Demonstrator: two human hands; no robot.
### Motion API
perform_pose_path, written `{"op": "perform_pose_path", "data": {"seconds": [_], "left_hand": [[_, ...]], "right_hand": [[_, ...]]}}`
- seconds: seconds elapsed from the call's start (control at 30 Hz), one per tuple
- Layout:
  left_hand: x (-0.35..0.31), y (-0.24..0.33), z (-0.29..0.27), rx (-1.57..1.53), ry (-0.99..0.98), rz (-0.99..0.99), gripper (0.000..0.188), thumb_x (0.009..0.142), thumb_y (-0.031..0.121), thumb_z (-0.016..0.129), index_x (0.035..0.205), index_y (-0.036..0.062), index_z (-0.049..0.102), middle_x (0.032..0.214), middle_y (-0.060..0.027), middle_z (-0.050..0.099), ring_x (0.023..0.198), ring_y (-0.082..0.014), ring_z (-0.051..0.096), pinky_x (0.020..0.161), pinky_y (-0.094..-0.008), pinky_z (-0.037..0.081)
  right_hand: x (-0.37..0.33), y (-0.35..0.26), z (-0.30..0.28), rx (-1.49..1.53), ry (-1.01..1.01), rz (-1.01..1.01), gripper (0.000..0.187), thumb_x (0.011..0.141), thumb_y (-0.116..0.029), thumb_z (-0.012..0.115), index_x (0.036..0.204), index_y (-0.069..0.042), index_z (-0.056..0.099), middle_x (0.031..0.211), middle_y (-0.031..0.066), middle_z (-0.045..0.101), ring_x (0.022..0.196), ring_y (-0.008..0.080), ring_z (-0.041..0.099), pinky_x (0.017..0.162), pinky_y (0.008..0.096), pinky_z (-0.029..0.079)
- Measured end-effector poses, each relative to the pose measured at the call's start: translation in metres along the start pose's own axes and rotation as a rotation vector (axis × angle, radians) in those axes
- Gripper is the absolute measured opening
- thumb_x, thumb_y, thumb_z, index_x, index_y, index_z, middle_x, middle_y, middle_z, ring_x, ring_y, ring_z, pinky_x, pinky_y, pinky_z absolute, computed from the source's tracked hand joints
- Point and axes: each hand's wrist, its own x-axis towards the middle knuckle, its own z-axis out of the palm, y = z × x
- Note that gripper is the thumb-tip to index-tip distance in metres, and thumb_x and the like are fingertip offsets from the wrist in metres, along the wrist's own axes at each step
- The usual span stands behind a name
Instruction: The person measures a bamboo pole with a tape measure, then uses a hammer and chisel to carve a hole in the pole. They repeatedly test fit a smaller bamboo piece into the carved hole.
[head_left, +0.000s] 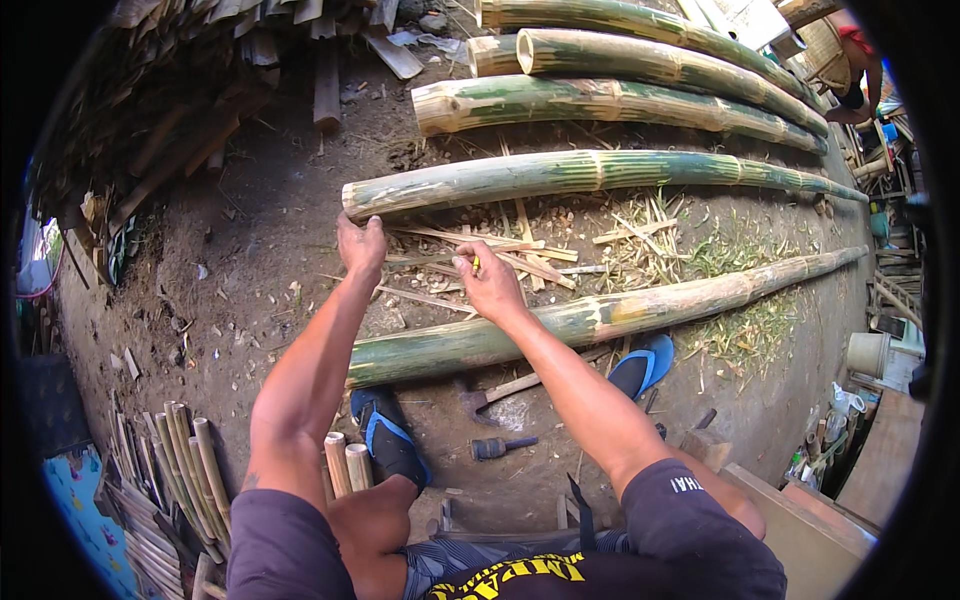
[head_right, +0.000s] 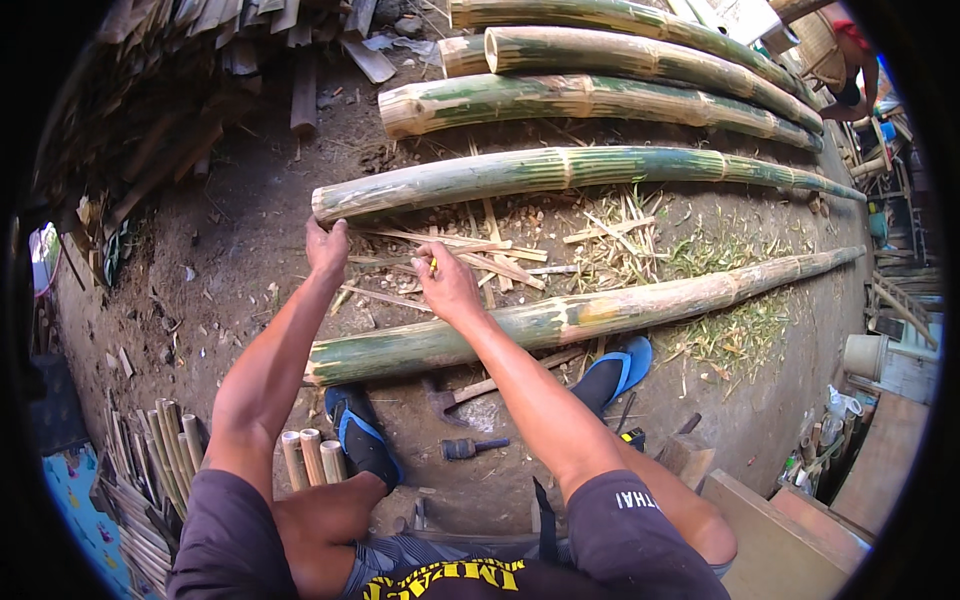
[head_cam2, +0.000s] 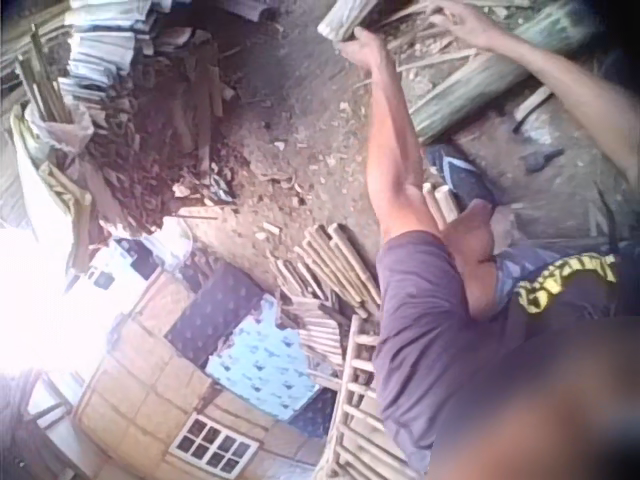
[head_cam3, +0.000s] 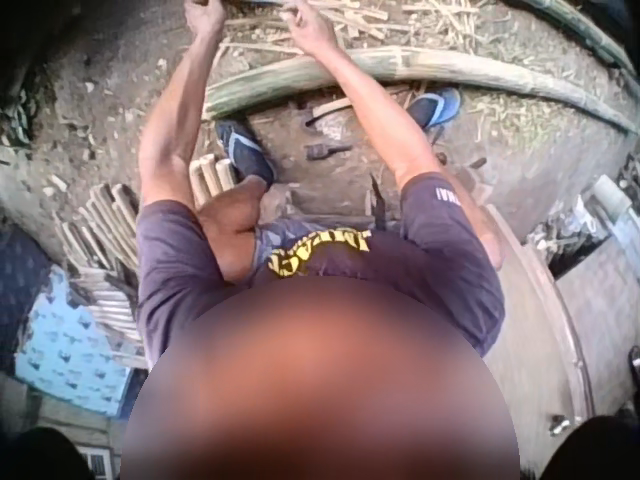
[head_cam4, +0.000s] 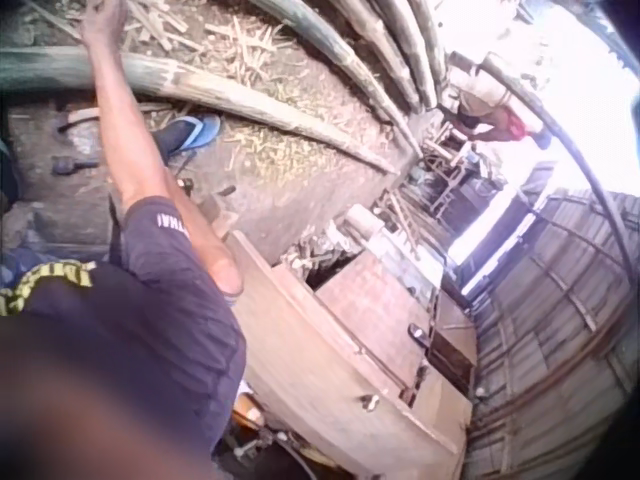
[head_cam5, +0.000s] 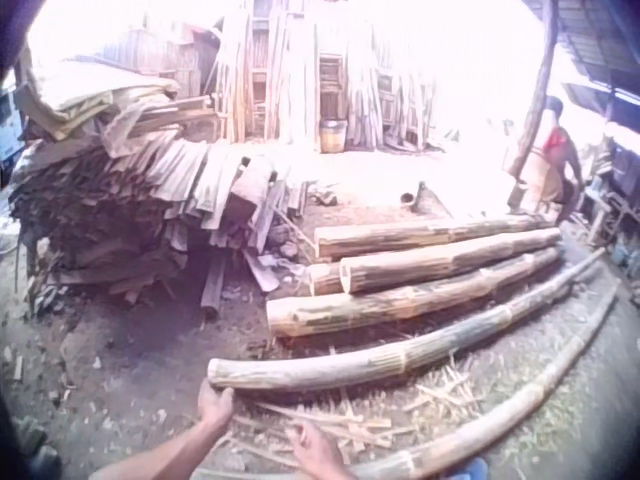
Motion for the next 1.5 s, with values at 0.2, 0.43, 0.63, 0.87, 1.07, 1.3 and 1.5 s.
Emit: {"op": "perform_pose_path", "data": {"seconds": [0.2, 0.43, 0.63, 0.87, 1.07, 1.3, 1.5], "left_hand": [[-0.058, 0.049, 0.055, -0.13, -0.294, 0.23, 0.045, 0.093, 0.015, 0.062, 0.134, 0.0002, 0.056, 0.124, -0.017, 0.07, 0.109, -0.0278, 0.067, 0.093, -0.0399, 0.053], [-0.099, 0.127, 0.036, 0.167, -0.629, 0.345, 0.059, 0.091, 0.022, 0.06, 0.14, -0.0085, 0.047, 0.114, -0.0359, 0.067, 0.108, -0.0479, 0.067, 0.099, -0.0518, 0.051], [-0.107, 0.023, -0.167, 0.106, -0.557, 0.199, 0.044, 0.095, 0.029, 0.056, 0.128, 0.0014, 0.066, 0.123, -0.0228, 0.07, 0.117, -0.0378, 0.066, 0.101, -0.0456, 0.051], [-0.176, -0.156, -0.338, 0.151, -0.191, -0.056, 0.044, 0.094, 0.028, 0.059, 0.13, 0.0042, 0.065, 0.121, -0.0204, 0.071, 0.115, -0.0358, 0.067, 0.101, -0.0446, 0.051], [-0.28, -0.299, -0.416, 0.155, 0.044, -0.332, 0.032, 0.095, 0.023, 0.06, 0.122, 0.0098, 0.071, 0.122, -0.0181, 0.071, 0.114, -0.0345, 0.068, 0.1, -0.0448, 0.052], [-0.313, -0.345, -0.428, 0.105, -0.027, -0.525, 0.037, 0.094, 0.031, 0.064, 0.125, 0.0115, 0.071, 0.123, -0.0175, 0.072, 0.115, -0.0334, 0.068, 0.1, -0.0429, 0.052], [-0.305, -0.374, -0.434, -0.01, -0.03, -0.552, 0.041, 0.092, 0.034, 0.065, 0.126, 0.0122, 0.07, 0.126, -0.0159, 0.071, 0.118, -0.034, 0.066, 0.101, -0.0428, 0.052]], "right_hand": [[-0.002, 0.014, -0.007, 0.053, 0.047, -0.001, 0.027, 0.103, -0.03, 0.062, 0.119, -0.008, 0.064, 0.103, 0.0132, 0.075, 0.096, 0.0299, 0.072, 0.081, 0.0398, 0.054], [-0.018, -0.018, -0.03, -0.14, 0.226, -0.09, 0.022, 0.103, -0.021, 0.059, 0.121, -0.009, 0.06, 0.103, 0.0227, 0.071, 0.096, 0.0485, 0.066, 0.076, 0.0532, 0.051], [-0.055, -0.109, 0.059, 0.038, -0.188, -0.252, 0.026, 0.106, -0.031, 0.059, 0.113, -0.007, 0.066, 0.09, 0.0111, 0.073, 0.085, 0.0197, 0.07, 0.077, 0.0379, 0.054], [-0.109, -0.254, 0.152, -0.204, -0.926, -0.541, 0.028, 0.105, -0.029, 0.059, 0.119, -0.005, 0.066, 0.096, 0.0144, 0.075, 0.089, 0.0222, 0.072, 0.081, 0.0364, 0.056], [-0.13, -0.305, 0.161, -0.383, -0.977, -0.575, 0.029, 0.106, -0.029, 0.057, 0.119, -0.004, 0.065, 0.095, 0.014, 0.075, 0.09, 0.0227, 0.071, 0.083, 0.0378, 0.054], [-0.179, -0.359, 0.196, -0.595, -1.145, -0.633, 0.031, 0.105, -0.027, 0.058, 0.127, -0.007, 0.065, 0.099, 0.0169, 0.075, 0.091, 0.0269, 0.071, 0.084, 0.0406, 0.053], [-0.245, -0.43, 0.259, -0.67, -1.389, -0.907, 0.029, 0.103, -0.026, 0.062, 0.126, -0.009, 0.067, 0.109, 0.022, 0.074, 0.104, 0.0349, 0.072, 0.088, 0.0432, 0.055]]}}
